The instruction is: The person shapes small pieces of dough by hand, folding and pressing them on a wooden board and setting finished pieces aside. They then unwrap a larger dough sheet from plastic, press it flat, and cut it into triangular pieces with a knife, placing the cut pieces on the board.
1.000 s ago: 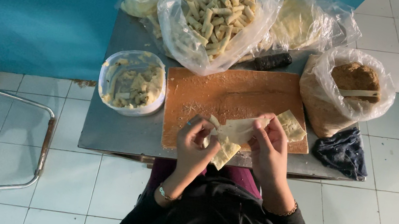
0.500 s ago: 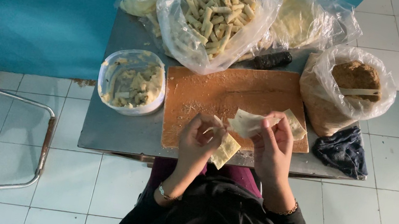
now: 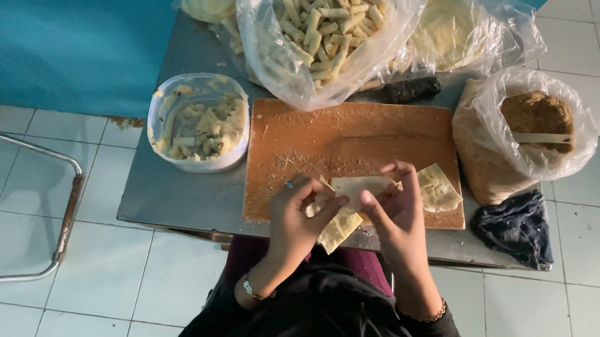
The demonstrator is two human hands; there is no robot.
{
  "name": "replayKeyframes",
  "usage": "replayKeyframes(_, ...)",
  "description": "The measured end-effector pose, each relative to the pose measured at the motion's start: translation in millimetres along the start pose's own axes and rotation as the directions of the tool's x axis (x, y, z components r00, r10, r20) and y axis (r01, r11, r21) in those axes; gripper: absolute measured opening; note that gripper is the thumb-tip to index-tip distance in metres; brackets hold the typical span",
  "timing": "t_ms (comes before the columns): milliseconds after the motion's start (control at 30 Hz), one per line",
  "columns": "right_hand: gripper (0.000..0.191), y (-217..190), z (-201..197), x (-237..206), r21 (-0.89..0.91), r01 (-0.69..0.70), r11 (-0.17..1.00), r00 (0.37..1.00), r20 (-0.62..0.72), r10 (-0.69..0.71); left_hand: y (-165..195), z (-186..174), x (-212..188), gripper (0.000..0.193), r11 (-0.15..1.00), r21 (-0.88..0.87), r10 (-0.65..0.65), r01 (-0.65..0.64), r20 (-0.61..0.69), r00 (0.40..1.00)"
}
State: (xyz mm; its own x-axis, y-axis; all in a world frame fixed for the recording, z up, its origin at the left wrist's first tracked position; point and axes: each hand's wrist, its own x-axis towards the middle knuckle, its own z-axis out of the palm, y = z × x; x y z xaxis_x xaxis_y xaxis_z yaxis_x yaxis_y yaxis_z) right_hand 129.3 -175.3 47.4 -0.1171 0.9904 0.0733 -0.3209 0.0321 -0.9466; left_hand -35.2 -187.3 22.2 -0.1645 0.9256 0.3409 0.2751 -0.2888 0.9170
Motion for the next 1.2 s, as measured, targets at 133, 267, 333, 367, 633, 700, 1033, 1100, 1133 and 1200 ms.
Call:
replayKeyframes(133, 0.055, -0.9, 3.1, 2.5, -0.240, 0.064, 0.969, 0.996, -0.039, -0.076, 7.0, 1.4, 1.4, 0.022, 0.951, 0.105, 0.291, -0.290, 0.005, 0.957)
replayKeyframes(267, 0.051, 0.0, 2.9, 2.6, -0.329, 0.143, 0.933, 0.962, -0.175, -0.209, 13.7, 1.2, -2.3, 0.022, 0.959, 0.071, 0.272, -0.273, 0.020, 0.962)
replayKeyframes(333, 0.050, 0.5, 1.4, 2.9, -0.359, 0.169, 0.918, 0.937, -0.229, -0.263, 14.3, 0.4, -3.6, 0.020, 0.973, 0.001, 0.230, -0.230, 0.048, 0.972)
replayKeyframes(367, 0.049, 0.7, 0.3, 3.2, -0.410, 0.147, 0.900, 0.926, -0.263, -0.271, 13.9, -0.2, -4.5, 0.019, 0.978, -0.034, 0.206, -0.204, 0.070, 0.976)
replayKeyframes(633, 0.043, -1.6, -17.5, 10.2, -0.411, 0.252, 0.876, 0.849, -0.340, -0.404, 6.2, -5.4, -3.8, 0.020, 0.983, -0.183, 0.028, 0.006, 0.182, 0.983)
replayKeyframes(700, 0.042, -4.5, -26.4, 13.2, -0.387, 0.295, 0.874, 0.832, -0.345, -0.434, 5.3, -11.2, 1.7, 0.021, 0.987, -0.125, 0.121, -0.099, 0.175, 0.977)
replayKeyframes(1033, 0.048, -7.7, -55.5, 22.6, -0.354, 0.240, 0.904, 0.886, -0.301, -0.354, -10.6, -7.6, 30.7, 0.020, 0.818, 0.311, 0.436, -0.483, 0.210, 0.875)
replayKeyframes(1100, 0.049, -8.2, -56.5, 24.4, -0.379, 0.226, 0.897, 0.925, -0.205, -0.319, -18.4, 3.4, 33.7, 0.028, 0.722, 0.371, 0.481, -0.584, 0.338, 0.809)
replayKeyframes(1133, 0.052, -10.5, -57.3, 25.0, -0.377, 0.229, 0.897, 0.932, -0.180, -0.314, -22.6, 7.8, 35.4, 0.023, 0.720, 0.371, 0.444, -0.586, 0.402, 0.801)
replayKeyframes(1200, 0.057, -18.4, -58.4, 26.4, -0.373, 0.236, 0.897, 0.943, -0.135, -0.304, -30.7, 14.6, 39.2, 0.017, 0.716, 0.367, 0.366, -0.594, 0.527, 0.767)
